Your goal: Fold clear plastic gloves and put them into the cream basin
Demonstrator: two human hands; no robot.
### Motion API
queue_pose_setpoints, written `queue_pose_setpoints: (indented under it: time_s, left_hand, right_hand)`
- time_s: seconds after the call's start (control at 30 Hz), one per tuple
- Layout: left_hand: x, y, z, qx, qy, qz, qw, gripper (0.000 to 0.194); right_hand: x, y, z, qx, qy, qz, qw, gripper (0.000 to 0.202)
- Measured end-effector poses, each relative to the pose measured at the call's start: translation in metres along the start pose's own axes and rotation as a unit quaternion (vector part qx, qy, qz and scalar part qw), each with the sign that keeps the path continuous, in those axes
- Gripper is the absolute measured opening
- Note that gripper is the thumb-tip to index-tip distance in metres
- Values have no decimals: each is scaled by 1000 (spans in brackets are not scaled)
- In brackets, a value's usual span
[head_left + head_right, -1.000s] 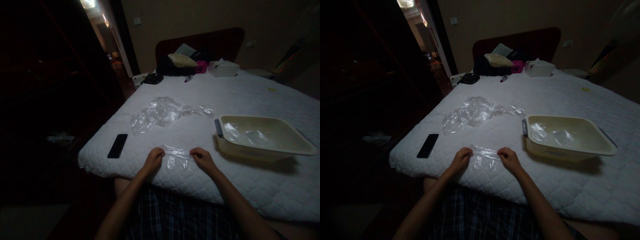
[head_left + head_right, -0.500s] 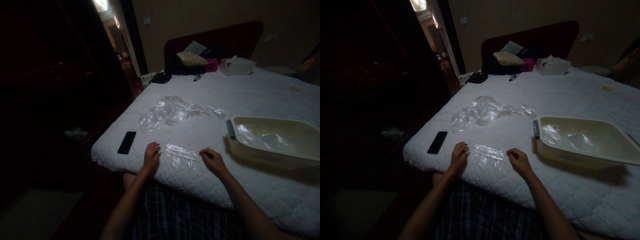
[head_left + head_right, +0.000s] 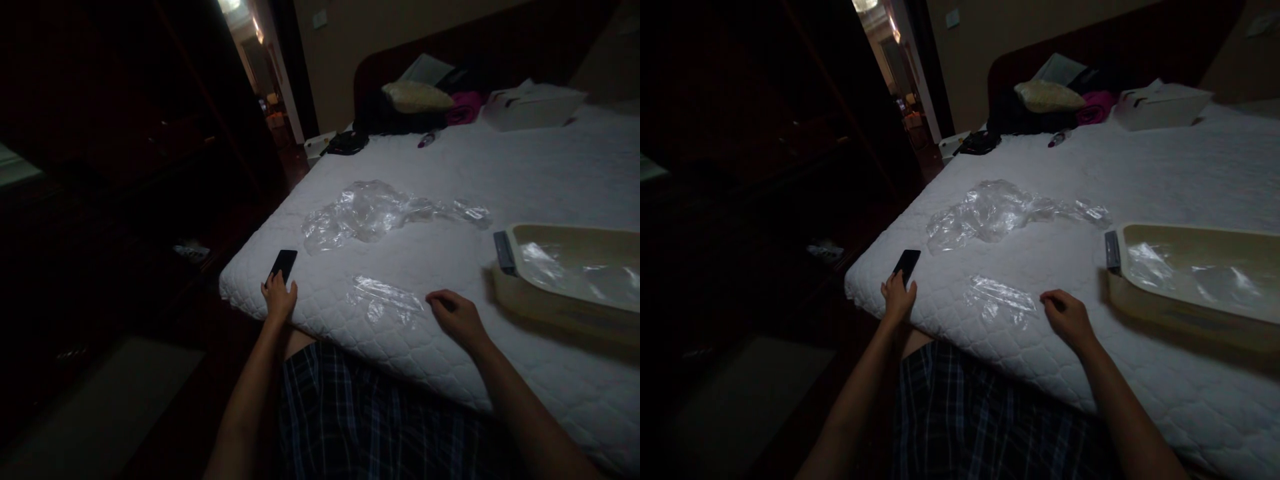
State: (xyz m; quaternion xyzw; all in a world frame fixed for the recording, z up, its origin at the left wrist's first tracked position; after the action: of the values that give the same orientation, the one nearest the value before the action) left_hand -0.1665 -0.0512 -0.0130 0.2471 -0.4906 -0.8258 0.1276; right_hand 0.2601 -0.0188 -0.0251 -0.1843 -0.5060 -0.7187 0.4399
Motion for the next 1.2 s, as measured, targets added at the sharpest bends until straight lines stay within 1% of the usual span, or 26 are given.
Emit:
queue_pose_setpoints:
  time_s: [0.13, 0.27, 0.33, 0.43, 0.53, 0.6, 0.8, 0.9, 0.97, 1.07, 1.13, 1.2]
  left_hand:
    - [2, 2, 9, 13, -26, 29, 999, 54]
    - [-1, 5, 17, 18, -42, 37, 998, 49]
    - [-3, 5, 18, 11, -47, 34, 998, 47]
    - [-11, 4, 14, -17, -49, 15, 999, 44]
    - [-28, 3, 6, -42, -63, -18, 997, 40]
    - [-43, 3, -1, -40, -86, -43, 995, 36]
    - [-88, -1, -25, -12, -170, -105, 980, 31]
    - [-107, -4, -35, 22, -218, -131, 967, 30]
    - [-119, -7, -40, 44, -237, -149, 959, 30]
    - [-134, -7, -43, 73, -224, -189, 953, 27]
    - [-142, -4, -42, 99, -192, -222, 951, 24]
    - [-149, -1, -39, 140, -146, -262, 944, 23]
  right_hand:
    - [-1, 0, 0, 1, 1, 0, 1000, 18]
    - [1, 1, 0, 2, 3, -5, 1000, 18]
    - [1, 1, 0, 1, 1, -6, 1000, 19]
    - [0, 0, 0, -1, -4, -5, 1000, 19]
    - [0, 0, 0, -3, -11, -2, 1000, 19]
    - [1, 0, 0, -5, -15, 0, 1000, 19]
    - [0, -1, 0, -6, -10, 6, 1000, 17]
    - [0, -1, 0, -11, -14, 15, 1000, 17]
    - [1, -1, 0, -12, -14, 22, 1000, 17]
    - [2, 0, 1, -11, -17, 27, 999, 17]
    - [3, 0, 1, -11, -26, 32, 999, 19]
    - [3, 1, 2, -13, -41, 41, 998, 22]
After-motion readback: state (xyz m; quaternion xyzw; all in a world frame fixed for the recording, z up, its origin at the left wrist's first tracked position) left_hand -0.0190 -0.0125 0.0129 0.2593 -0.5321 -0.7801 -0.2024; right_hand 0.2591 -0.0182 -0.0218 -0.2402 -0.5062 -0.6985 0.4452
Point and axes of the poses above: each hand's wrist, its own z-axis towards the middle knuckle, its own y-axis out of the back of the hand, x = y × z, the point moved 1 cm from there along z, towards the middle knuckle, and after that the axes turned 11 degrees about y, right-handed, at the moved point
